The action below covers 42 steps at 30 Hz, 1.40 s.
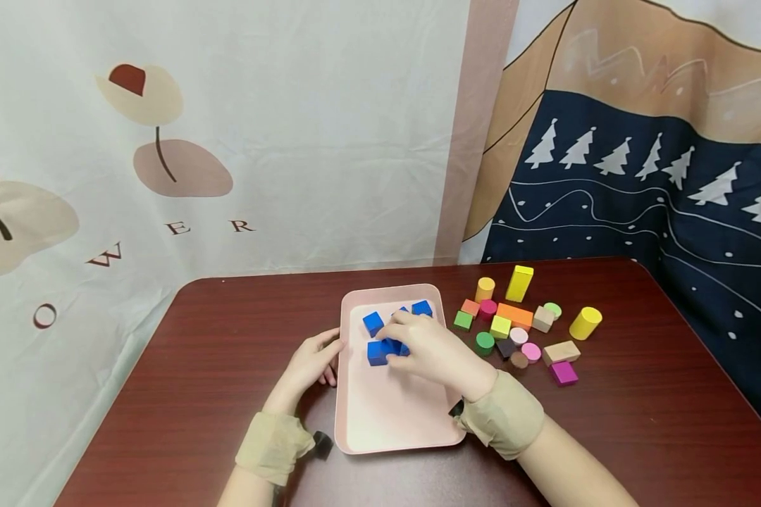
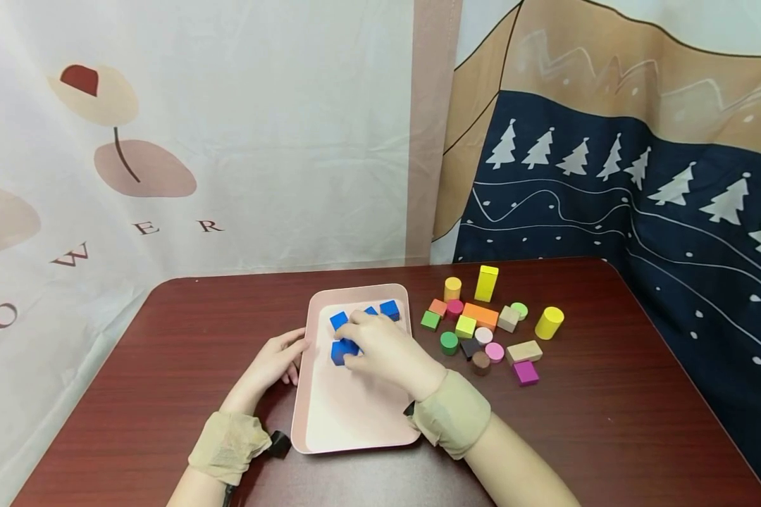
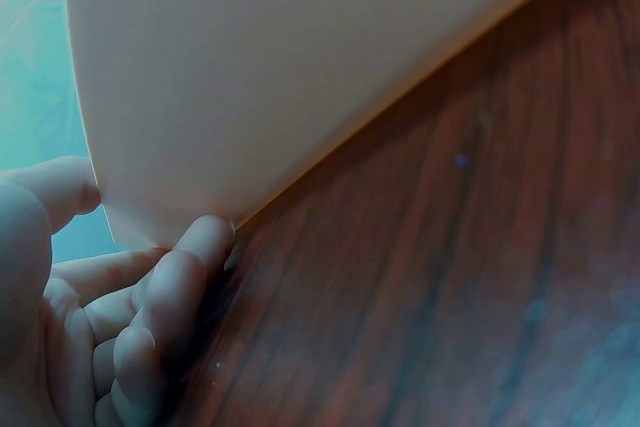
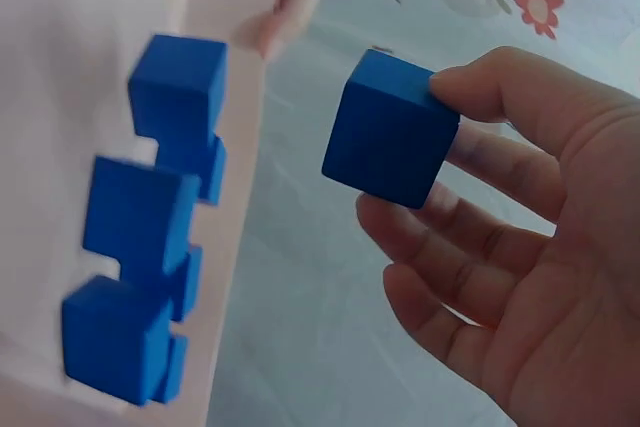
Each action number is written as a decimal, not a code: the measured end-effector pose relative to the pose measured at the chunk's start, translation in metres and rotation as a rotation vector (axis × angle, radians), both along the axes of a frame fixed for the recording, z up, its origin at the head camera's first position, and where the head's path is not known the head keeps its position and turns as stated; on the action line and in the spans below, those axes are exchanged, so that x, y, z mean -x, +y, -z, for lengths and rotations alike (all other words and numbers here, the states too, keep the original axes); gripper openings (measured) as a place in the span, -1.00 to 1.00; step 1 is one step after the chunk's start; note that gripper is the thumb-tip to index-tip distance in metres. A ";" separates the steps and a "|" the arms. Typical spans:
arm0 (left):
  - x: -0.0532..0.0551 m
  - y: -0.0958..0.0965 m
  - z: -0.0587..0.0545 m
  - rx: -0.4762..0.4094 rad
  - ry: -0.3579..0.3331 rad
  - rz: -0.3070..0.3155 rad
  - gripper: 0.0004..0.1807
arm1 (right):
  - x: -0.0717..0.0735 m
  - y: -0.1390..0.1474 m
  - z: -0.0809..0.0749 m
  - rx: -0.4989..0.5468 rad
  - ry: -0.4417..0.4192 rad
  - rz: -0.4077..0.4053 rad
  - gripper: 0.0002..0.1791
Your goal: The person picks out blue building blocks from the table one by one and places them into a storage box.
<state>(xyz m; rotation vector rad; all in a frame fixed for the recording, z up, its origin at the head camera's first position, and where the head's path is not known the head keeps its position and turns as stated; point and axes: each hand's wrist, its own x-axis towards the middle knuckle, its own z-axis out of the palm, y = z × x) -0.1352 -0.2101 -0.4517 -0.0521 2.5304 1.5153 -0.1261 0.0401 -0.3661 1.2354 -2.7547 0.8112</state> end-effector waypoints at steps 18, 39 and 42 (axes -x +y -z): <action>-0.001 0.000 -0.001 -0.018 -0.016 0.007 -0.44 | -0.009 -0.029 0.022 -0.107 0.127 -0.146 -0.73; 0.001 -0.001 0.001 -0.017 -0.023 0.007 -0.46 | -0.008 -0.039 0.043 -0.243 0.114 -0.214 -0.79; 0.000 -0.001 0.000 -0.012 -0.023 0.005 -0.45 | -0.007 -0.039 0.045 -0.241 0.108 -0.224 -0.79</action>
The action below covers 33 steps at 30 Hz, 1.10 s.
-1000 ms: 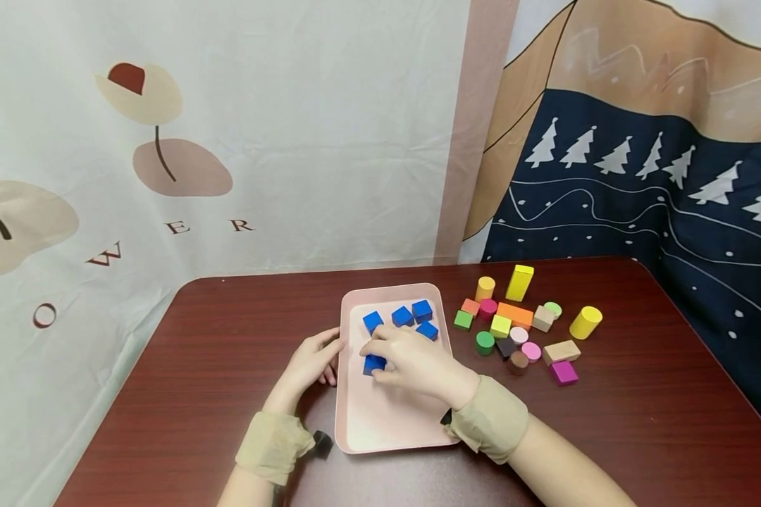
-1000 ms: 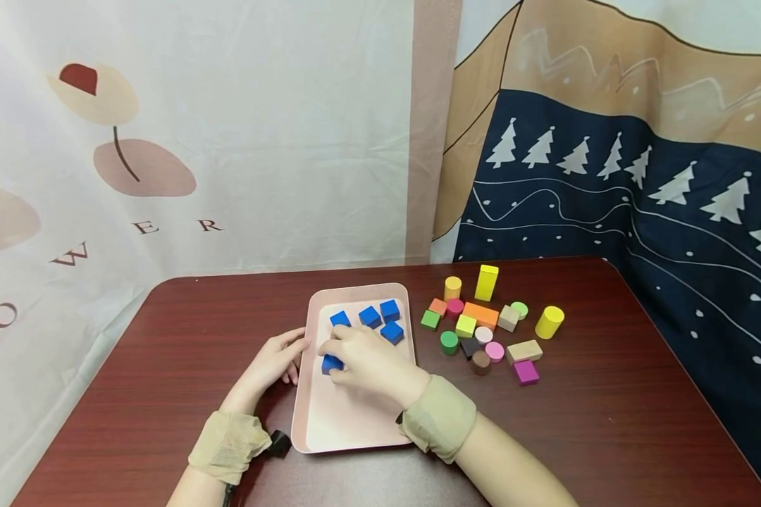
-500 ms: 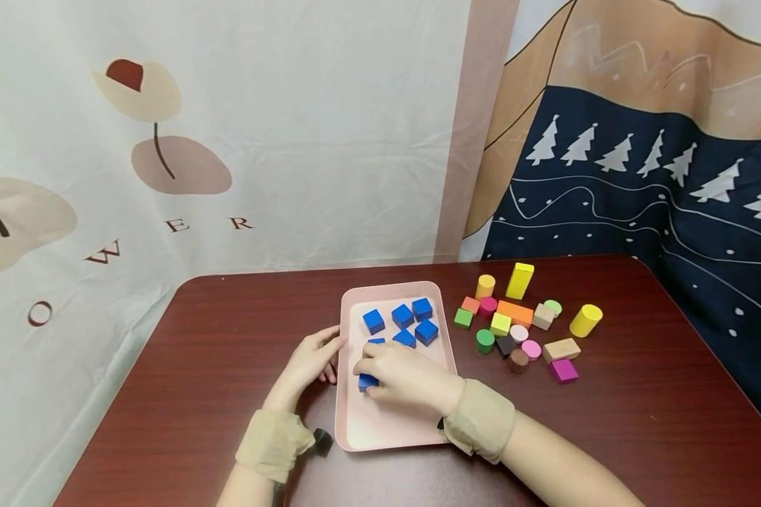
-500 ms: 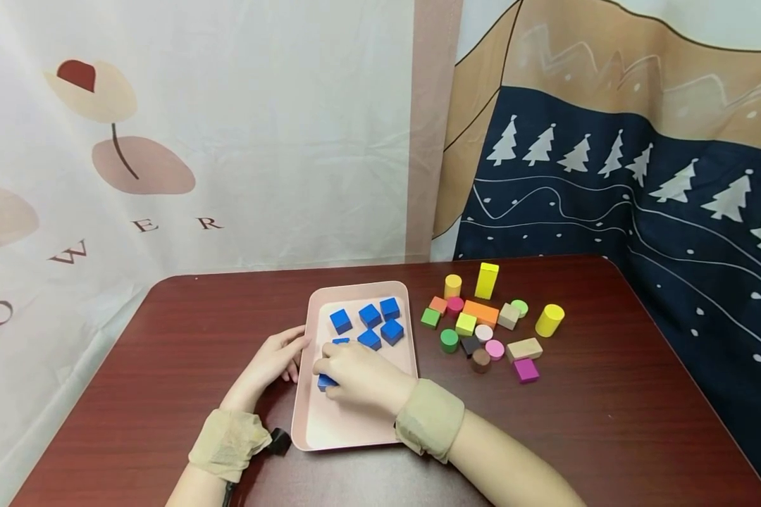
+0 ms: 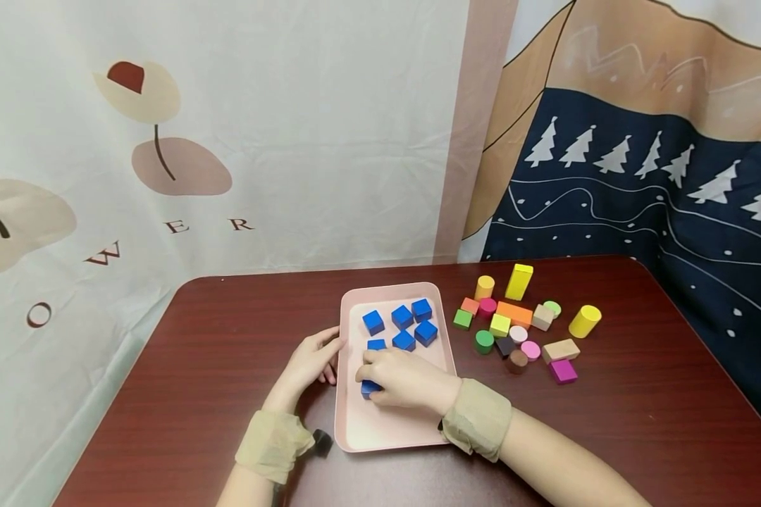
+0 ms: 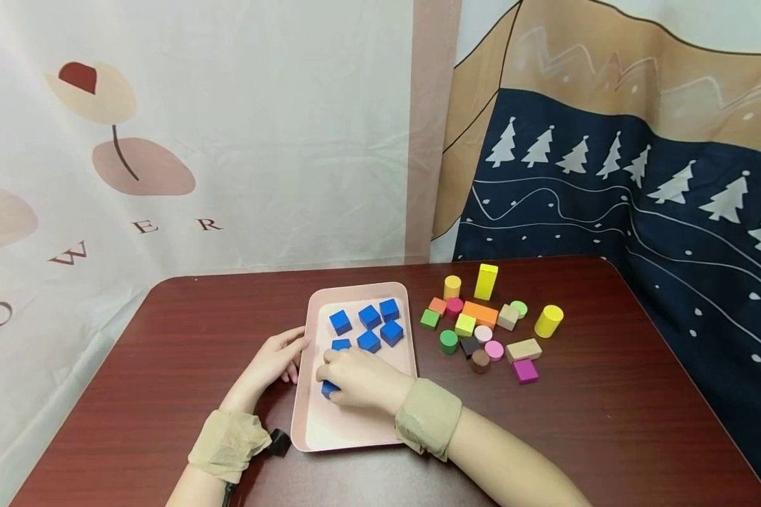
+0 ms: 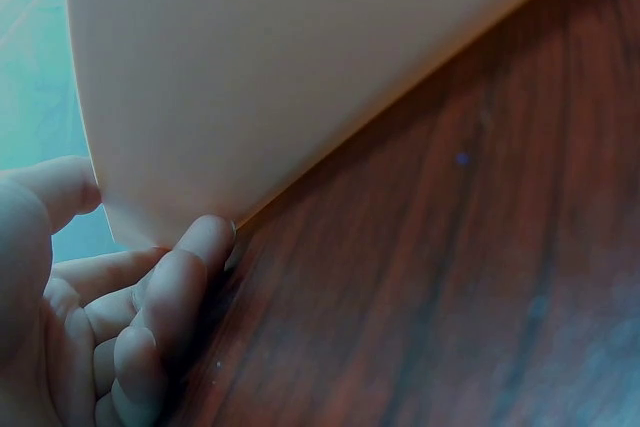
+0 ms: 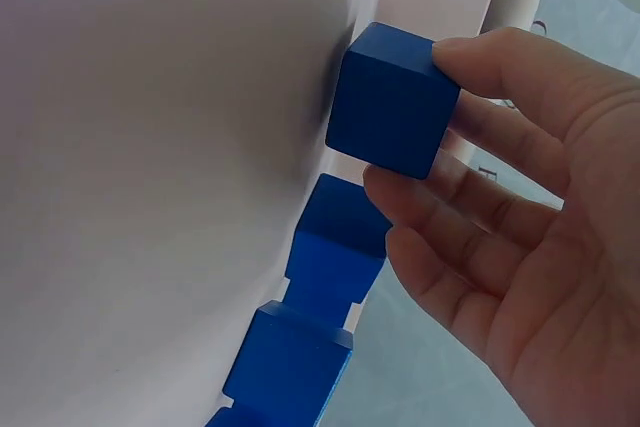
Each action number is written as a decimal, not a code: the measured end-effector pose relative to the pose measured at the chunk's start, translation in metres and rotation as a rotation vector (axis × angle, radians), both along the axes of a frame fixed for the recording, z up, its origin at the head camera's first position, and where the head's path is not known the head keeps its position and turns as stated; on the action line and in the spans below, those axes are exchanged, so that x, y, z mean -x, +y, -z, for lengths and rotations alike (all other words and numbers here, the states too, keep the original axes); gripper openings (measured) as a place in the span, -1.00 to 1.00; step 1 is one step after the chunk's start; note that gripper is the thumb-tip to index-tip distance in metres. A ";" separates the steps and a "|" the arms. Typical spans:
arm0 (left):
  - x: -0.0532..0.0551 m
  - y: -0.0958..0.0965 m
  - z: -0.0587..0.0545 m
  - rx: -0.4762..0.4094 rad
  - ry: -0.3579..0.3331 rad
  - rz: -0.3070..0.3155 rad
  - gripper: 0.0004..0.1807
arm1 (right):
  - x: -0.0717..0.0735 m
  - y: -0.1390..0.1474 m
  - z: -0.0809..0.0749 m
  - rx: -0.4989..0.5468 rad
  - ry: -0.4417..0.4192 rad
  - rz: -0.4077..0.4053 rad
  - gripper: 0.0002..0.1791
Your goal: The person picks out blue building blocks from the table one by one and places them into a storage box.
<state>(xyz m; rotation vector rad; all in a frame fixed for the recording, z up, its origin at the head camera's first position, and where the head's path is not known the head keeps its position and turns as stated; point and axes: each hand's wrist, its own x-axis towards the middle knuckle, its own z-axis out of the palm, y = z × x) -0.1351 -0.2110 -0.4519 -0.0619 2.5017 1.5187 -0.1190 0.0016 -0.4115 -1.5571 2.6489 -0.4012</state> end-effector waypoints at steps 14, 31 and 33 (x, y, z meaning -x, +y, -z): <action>0.000 0.001 -0.001 0.014 -0.003 -0.001 -0.44 | -0.001 0.000 0.002 -0.019 -0.025 0.005 -0.77; 0.001 0.001 0.001 0.012 0.006 0.003 -0.44 | -0.002 0.000 -0.001 -0.042 -0.044 0.032 -0.66; 0.001 0.001 0.000 0.012 0.004 0.000 -0.45 | -0.002 0.001 -0.003 -0.037 -0.042 0.031 -0.64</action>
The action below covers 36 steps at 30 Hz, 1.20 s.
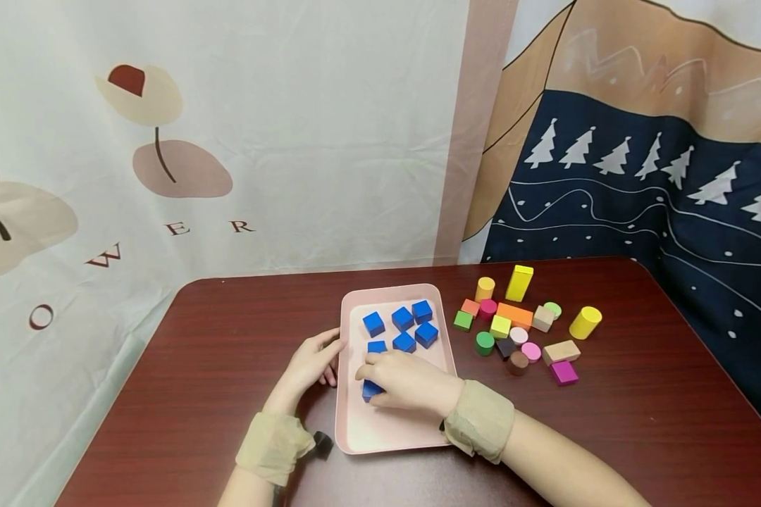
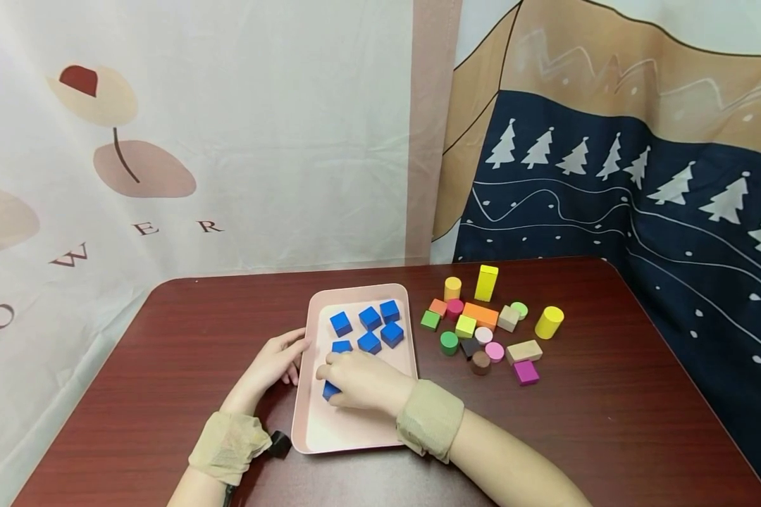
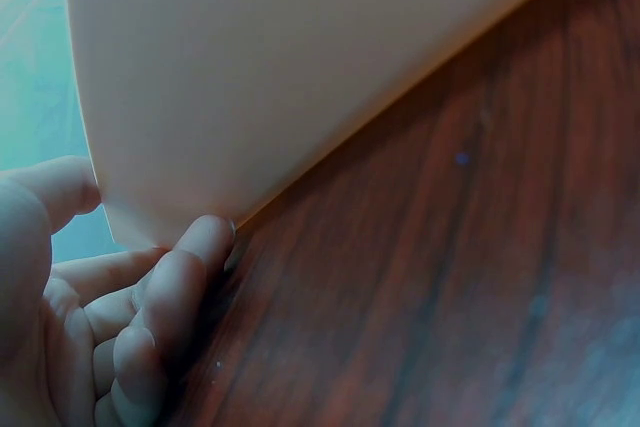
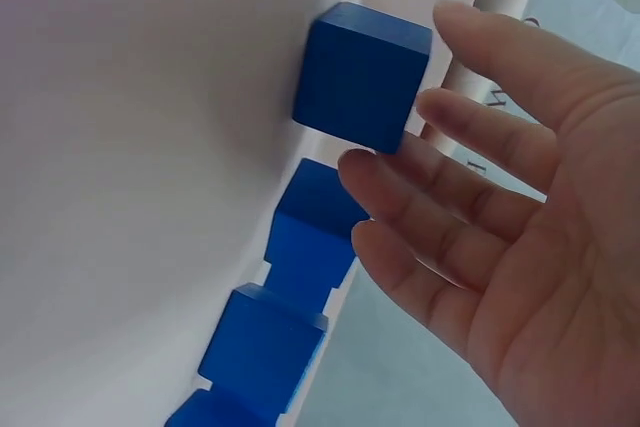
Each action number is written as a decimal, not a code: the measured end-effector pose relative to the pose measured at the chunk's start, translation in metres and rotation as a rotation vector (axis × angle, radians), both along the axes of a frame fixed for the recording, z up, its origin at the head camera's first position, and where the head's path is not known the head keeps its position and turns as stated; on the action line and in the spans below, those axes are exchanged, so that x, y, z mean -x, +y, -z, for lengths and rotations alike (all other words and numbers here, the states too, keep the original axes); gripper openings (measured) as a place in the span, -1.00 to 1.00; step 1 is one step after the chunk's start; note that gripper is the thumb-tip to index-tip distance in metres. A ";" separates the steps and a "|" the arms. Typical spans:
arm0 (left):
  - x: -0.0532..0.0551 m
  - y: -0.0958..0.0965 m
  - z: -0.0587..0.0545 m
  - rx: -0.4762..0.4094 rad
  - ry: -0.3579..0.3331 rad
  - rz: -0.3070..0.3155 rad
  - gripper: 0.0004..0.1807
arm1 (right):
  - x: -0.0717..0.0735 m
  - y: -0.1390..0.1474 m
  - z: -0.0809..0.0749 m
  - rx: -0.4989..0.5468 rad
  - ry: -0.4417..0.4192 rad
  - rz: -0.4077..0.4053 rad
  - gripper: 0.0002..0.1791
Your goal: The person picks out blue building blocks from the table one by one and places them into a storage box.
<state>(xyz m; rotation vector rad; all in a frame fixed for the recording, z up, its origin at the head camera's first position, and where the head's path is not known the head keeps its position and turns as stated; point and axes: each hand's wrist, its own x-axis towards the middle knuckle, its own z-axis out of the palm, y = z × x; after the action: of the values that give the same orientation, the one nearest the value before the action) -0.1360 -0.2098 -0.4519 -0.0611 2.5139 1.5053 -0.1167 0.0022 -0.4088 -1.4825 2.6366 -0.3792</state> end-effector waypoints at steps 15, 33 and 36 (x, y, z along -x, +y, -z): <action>-0.001 -0.002 0.001 -0.007 0.040 0.020 -0.43 | -0.004 0.007 -0.023 0.047 -0.054 0.090 -0.72; 0.001 -0.001 0.001 0.005 0.002 -0.015 -0.50 | 0.011 0.055 -0.036 0.114 -0.074 0.241 -0.82; 0.001 0.000 0.000 0.004 0.006 -0.019 -0.59 | 0.014 0.069 -0.037 0.124 -0.078 0.292 -0.85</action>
<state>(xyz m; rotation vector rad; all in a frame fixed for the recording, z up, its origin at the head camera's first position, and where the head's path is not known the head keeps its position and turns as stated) -0.1366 -0.2099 -0.4515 -0.0818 2.5283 1.5098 -0.1306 0.0709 -0.3721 -1.0829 2.8140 -0.6211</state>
